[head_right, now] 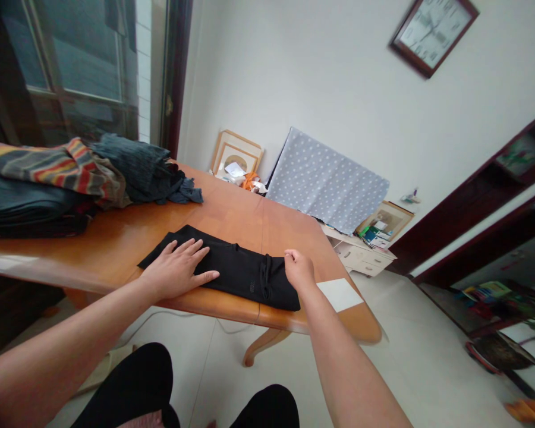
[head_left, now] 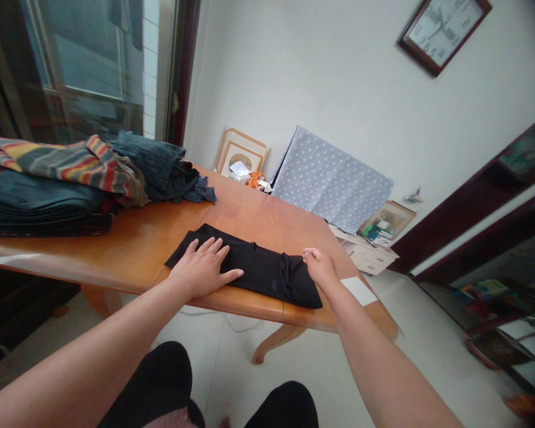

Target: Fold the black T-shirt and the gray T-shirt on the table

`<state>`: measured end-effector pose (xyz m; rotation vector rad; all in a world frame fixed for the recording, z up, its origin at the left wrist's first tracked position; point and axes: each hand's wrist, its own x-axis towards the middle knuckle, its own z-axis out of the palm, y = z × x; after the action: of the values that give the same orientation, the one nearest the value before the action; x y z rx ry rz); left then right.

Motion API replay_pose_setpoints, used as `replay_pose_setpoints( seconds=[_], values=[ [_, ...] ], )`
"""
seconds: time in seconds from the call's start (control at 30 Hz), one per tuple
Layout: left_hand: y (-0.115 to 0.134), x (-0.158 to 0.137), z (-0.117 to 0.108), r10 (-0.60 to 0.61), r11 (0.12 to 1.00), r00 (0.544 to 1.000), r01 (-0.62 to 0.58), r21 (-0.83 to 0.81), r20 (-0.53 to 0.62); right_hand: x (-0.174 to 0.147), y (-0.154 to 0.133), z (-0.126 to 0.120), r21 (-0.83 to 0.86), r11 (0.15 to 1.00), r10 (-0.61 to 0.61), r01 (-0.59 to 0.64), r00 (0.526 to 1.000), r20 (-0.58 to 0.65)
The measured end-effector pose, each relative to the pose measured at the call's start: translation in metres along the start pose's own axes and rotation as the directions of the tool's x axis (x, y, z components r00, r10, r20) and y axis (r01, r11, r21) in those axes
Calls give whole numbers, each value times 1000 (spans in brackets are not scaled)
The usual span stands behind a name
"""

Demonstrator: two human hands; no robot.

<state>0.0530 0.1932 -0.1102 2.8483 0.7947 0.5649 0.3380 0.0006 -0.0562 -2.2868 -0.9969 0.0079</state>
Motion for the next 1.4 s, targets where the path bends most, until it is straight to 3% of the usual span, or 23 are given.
replay_pose_setpoints(
  seconds=[0.17, 0.3, 0.4, 0.53, 0.87, 1.0, 1.13, 1.4],
  values=[
    [0, 0, 1, 11, 1000, 1000, -11, 22, -11, -19, 0, 31, -95, 981, -159, 171, 979, 123],
    [0, 0, 1, 12, 999, 1000, -12, 32, -12, -33, -3, 54, -281, 927, -180, 247, 953, 243],
    [0, 0, 2, 7, 999, 1000, -6, 36, -12, -34, -5, 56, -392, 881, -147, 266, 940, 308],
    [1, 0, 0, 7, 999, 1000, -6, 49, -11, -28, -8, 47, -385, 887, -115, 254, 930, 349],
    [-1, 1, 1, 5, 999, 1000, -6, 52, 12, -36, -23, 65, -345, 919, -110, 192, 964, 243],
    [-3, 1, 2, 10, 998, 1000, -10, 58, 6, -25, -17, 45, -312, 937, -115, 157, 982, 150],
    [-4, 1, 4, 19, 998, 1000, -19, 61, 1, -10, 1, 20, -351, 935, -24, 41, 998, 52],
    [-5, 2, 4, 12, 998, 1000, -13, 65, 11, -5, 29, 24, -363, 931, 70, -22, 990, 120]
  ],
)
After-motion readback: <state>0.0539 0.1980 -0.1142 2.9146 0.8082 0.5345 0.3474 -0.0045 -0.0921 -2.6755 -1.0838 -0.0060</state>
